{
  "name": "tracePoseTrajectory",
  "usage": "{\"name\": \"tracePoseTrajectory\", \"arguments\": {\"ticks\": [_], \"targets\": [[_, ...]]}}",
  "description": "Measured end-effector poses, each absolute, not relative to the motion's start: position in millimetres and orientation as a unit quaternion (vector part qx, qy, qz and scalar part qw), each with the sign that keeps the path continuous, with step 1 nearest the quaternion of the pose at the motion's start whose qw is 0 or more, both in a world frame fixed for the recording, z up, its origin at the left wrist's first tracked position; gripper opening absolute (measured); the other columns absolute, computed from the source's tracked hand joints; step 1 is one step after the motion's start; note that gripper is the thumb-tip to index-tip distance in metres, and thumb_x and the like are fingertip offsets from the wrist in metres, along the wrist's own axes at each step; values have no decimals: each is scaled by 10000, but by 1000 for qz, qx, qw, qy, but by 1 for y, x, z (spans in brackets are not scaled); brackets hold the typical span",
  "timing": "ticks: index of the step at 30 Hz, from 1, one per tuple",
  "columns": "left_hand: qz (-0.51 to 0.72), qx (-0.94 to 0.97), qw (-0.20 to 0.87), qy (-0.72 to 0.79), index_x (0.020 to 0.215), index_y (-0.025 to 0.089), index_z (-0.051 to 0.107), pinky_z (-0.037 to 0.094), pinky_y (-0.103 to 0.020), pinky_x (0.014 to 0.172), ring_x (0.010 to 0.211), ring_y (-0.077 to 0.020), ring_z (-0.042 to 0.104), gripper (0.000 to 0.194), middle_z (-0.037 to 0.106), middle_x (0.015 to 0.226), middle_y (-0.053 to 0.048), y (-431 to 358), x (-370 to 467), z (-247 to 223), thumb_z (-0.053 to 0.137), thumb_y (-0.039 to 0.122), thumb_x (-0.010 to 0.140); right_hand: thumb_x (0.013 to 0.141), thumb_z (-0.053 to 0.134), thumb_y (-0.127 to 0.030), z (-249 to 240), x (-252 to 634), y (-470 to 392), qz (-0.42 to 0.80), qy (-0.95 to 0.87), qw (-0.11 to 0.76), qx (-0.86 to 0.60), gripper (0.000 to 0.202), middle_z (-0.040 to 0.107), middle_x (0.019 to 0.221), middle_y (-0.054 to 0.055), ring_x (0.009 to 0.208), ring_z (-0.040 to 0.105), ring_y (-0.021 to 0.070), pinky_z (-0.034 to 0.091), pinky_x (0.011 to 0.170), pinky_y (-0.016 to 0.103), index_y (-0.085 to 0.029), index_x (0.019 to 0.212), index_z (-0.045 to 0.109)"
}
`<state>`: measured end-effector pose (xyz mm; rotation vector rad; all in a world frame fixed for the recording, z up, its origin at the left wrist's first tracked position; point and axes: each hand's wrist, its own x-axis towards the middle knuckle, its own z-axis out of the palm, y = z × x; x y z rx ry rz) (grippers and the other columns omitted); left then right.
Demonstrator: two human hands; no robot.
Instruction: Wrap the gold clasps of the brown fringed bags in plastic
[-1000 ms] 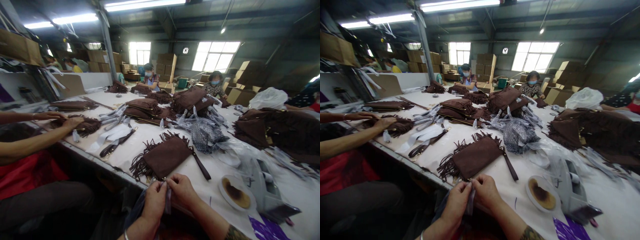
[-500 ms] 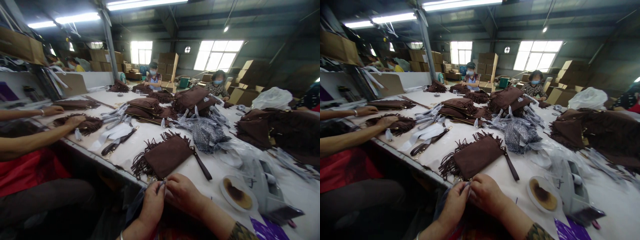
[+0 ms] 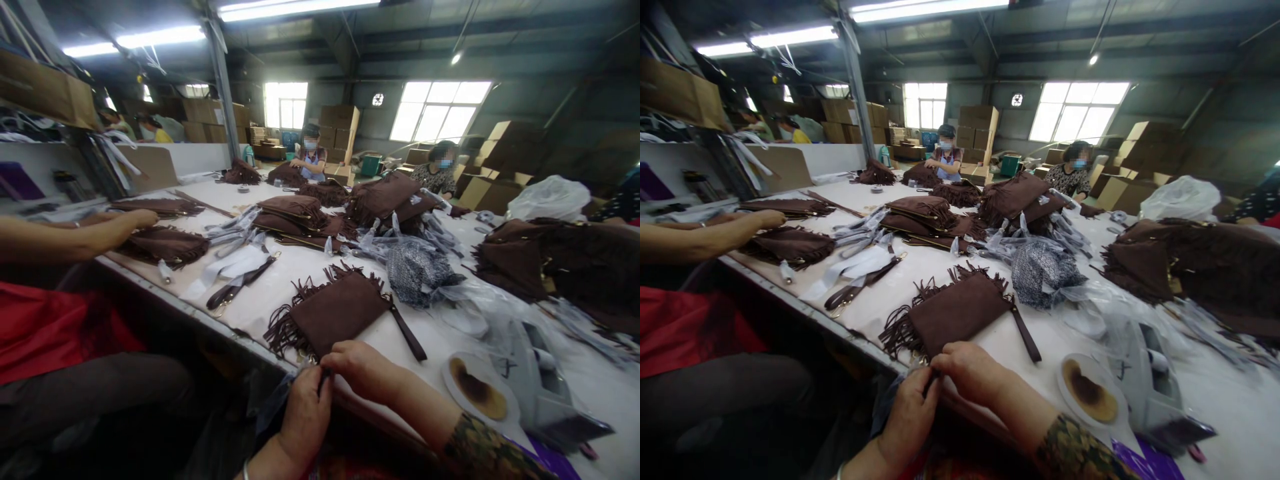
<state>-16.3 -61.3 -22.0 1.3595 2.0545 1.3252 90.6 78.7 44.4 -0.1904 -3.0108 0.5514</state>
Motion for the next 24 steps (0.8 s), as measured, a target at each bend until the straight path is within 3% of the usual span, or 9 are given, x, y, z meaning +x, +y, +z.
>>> {"name": "tracePoseTrajectory", "arguments": {"ticks": [8,15,24], "targets": [[423,546,70,720,845,193,643,512,-340,725,780,-223,660,180,683,819,-70,-66,-21,-30,479,168,915,779,569,-120,49,79,85,135,-990,-26,-9,170,636,820,15,697,553,141,322,589,258,-215,872,676],[403,536,111,733,895,189,660,495,-344,760,828,-233,666,202,699,863,-90,-70,-25,-21,469,221,954,776,578,-118,52,76,85,94,-995,-16,31,102,661,809,33,689,571,150,354,587,263,-187,789,652],[408,515,169,735,923,195,659,469,-350,803,873,-237,650,249,697,905,-94,-70,-27,-14,445,309,978,793,571,-98,42,80,84,196,-980,36,-17,103,619,762,17,685,536,130,354,592,234,-175,762,633]]}}
